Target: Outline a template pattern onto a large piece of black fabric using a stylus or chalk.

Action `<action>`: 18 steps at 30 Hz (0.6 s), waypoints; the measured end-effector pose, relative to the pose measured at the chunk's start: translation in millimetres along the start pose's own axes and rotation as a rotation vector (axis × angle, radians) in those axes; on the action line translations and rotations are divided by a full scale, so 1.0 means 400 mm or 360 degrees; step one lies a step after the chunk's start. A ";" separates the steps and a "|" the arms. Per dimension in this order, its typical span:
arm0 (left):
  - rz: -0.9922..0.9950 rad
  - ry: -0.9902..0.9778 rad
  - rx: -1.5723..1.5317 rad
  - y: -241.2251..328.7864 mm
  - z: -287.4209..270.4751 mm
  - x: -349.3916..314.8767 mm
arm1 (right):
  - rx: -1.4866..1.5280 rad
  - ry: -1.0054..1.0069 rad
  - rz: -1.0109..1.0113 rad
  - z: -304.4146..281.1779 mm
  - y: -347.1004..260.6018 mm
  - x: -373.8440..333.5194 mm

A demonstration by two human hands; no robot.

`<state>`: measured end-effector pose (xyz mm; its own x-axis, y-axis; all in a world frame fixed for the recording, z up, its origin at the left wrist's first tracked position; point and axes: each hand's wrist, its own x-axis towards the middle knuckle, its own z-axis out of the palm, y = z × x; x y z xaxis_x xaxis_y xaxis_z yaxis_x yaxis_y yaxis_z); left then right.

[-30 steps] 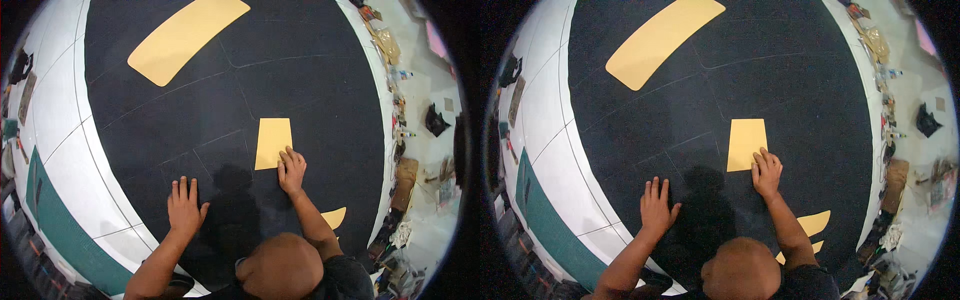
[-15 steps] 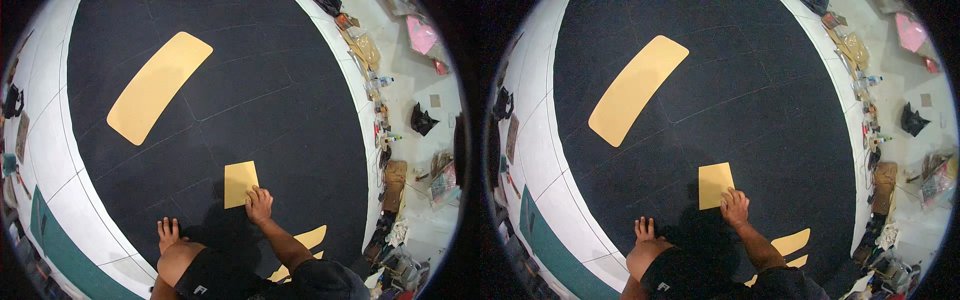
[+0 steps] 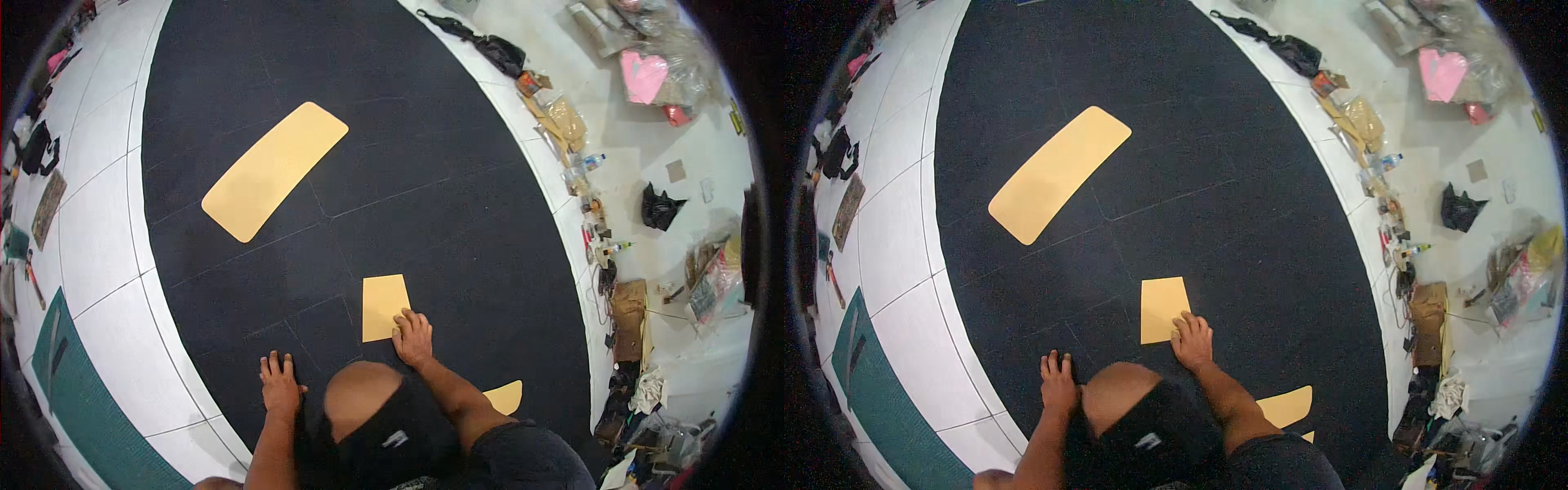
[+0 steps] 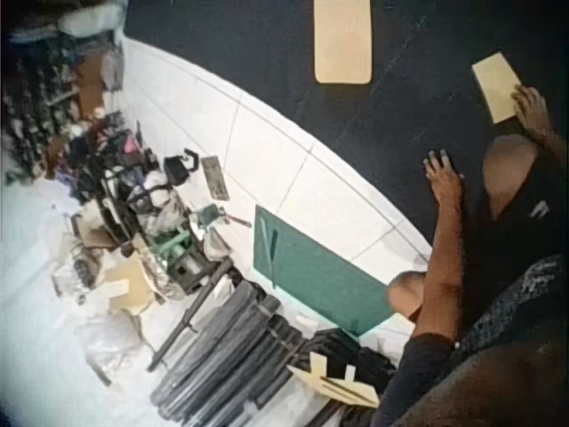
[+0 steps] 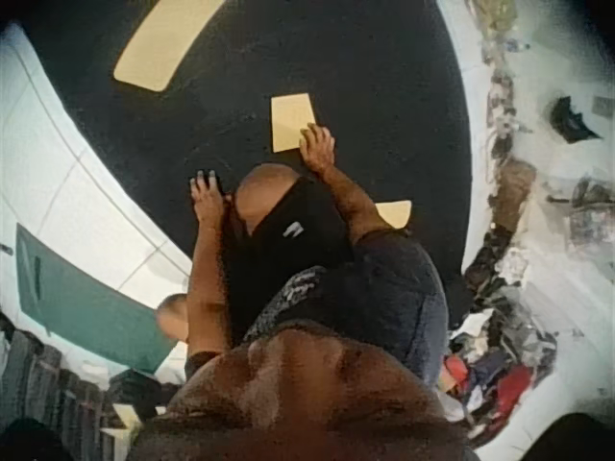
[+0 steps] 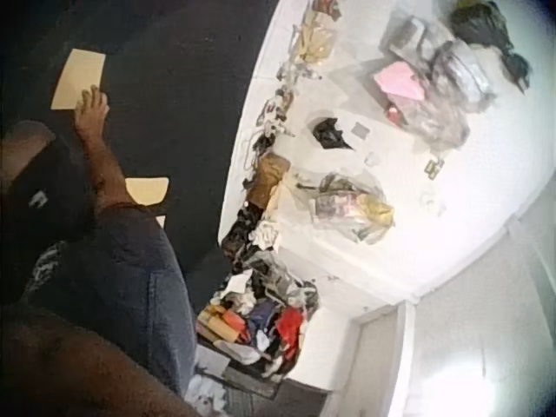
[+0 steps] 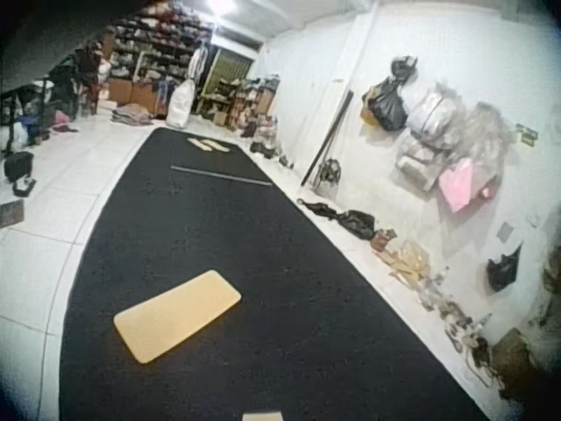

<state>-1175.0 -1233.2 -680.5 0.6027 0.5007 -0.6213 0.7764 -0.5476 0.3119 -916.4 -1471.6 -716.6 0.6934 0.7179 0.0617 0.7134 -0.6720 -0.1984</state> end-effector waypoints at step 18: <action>0.0048 0.0115 0.0067 0.002 -0.016 -0.024 | -0.0123 -0.0417 0.0421 -0.215 0.099 0.030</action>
<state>-1179.2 -1234.2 -669.6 0.6386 0.5296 -0.5583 0.7501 -0.5903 0.2981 -871.1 -1505.2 -639.6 0.8123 0.5334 -0.2360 0.5259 -0.8448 -0.0992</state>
